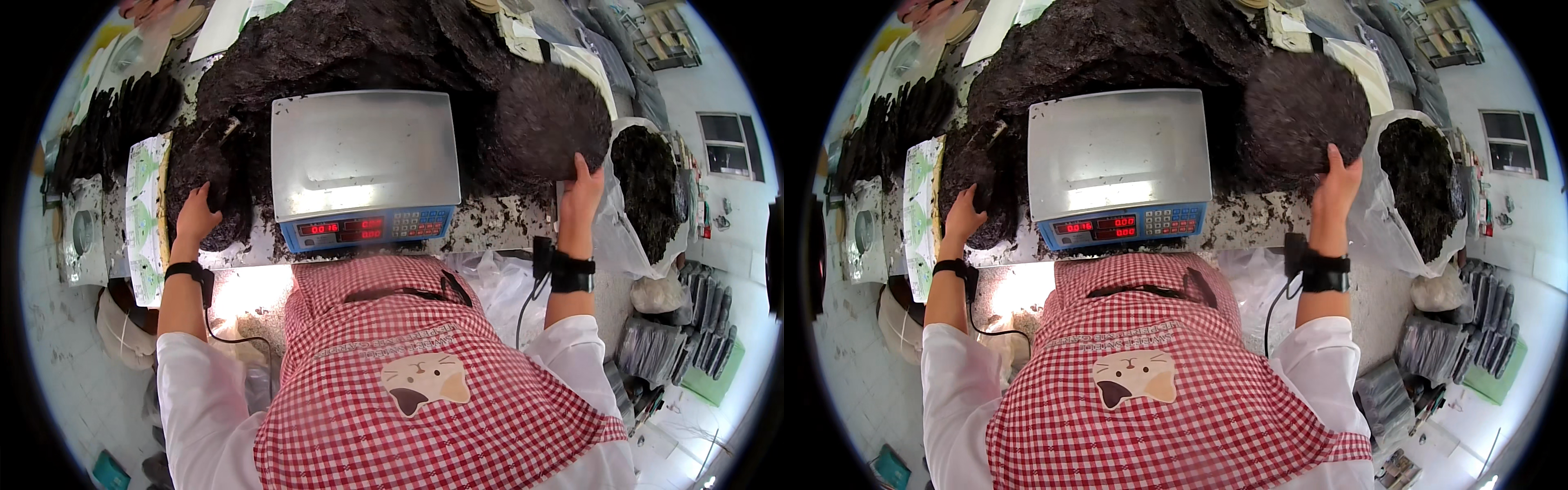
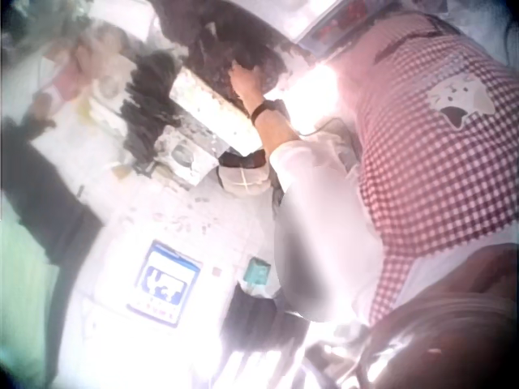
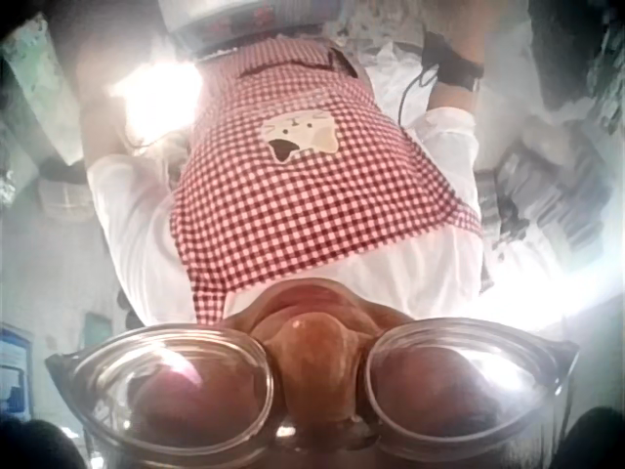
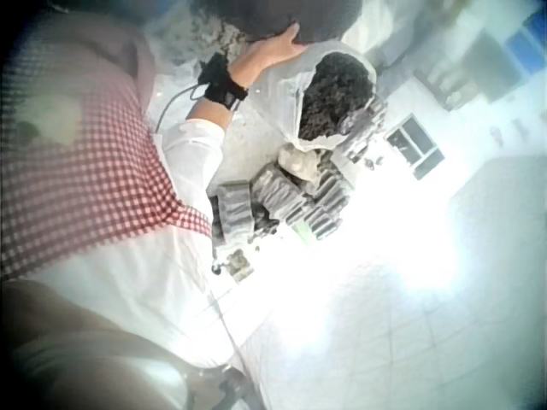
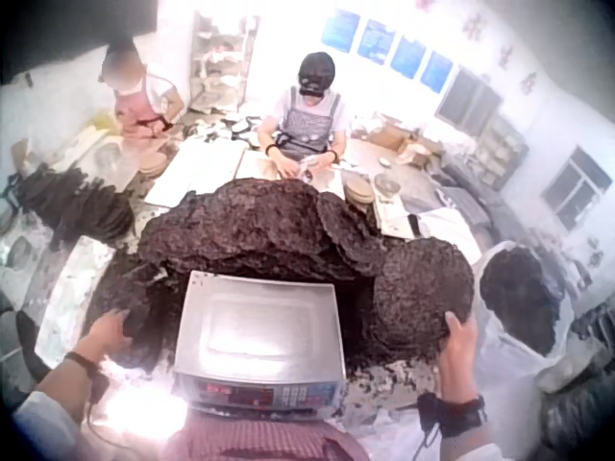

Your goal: The person is weighing large dark compressed discs on a digital scale by hand, picking them up from piles and placing them on the scale. They move the weighed items to different stacks on the workbench.

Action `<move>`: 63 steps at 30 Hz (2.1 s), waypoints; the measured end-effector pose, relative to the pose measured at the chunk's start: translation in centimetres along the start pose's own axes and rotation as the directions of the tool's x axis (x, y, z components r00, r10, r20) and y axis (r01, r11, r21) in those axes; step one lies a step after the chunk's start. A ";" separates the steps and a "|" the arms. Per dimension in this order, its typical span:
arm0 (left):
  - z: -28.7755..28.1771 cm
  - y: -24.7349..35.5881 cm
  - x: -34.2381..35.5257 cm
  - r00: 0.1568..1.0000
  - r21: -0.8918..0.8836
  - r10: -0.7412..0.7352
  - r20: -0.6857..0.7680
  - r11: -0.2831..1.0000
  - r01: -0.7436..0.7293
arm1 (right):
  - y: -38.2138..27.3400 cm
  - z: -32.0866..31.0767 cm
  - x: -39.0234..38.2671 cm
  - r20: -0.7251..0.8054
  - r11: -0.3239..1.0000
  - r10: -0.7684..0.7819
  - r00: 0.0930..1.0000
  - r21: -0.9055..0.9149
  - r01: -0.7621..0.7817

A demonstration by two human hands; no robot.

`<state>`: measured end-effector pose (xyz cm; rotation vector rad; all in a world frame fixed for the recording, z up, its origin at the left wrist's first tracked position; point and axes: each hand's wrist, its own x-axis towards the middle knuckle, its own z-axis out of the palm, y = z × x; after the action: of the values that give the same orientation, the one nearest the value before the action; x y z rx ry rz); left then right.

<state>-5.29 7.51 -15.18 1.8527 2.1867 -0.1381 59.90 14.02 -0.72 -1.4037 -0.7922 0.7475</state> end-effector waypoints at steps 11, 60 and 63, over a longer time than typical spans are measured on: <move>0.5 -1.6 -0.9 0.957 -0.312 -0.191 -0.219 0.943 0.117 | 2.6 2.3 -5.6 0.254 0.866 -0.219 0.942 -0.394 0.308; -3.8 9.5 -1.5 0.885 -0.112 0.216 -0.414 0.952 -0.285 | 3.0 16.3 -14.4 0.852 0.543 0.111 0.511 -0.483 0.687; -5.9 19.8 -6.1 0.815 -0.185 0.515 -0.264 0.802 -0.567 | 5.7 18.7 -13.2 0.883 0.370 0.172 0.436 -0.468 0.802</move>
<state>14.09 6.61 -5.85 2.3230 1.5791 0.4471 37.11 13.35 -6.77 -1.5475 -2.6126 0.5869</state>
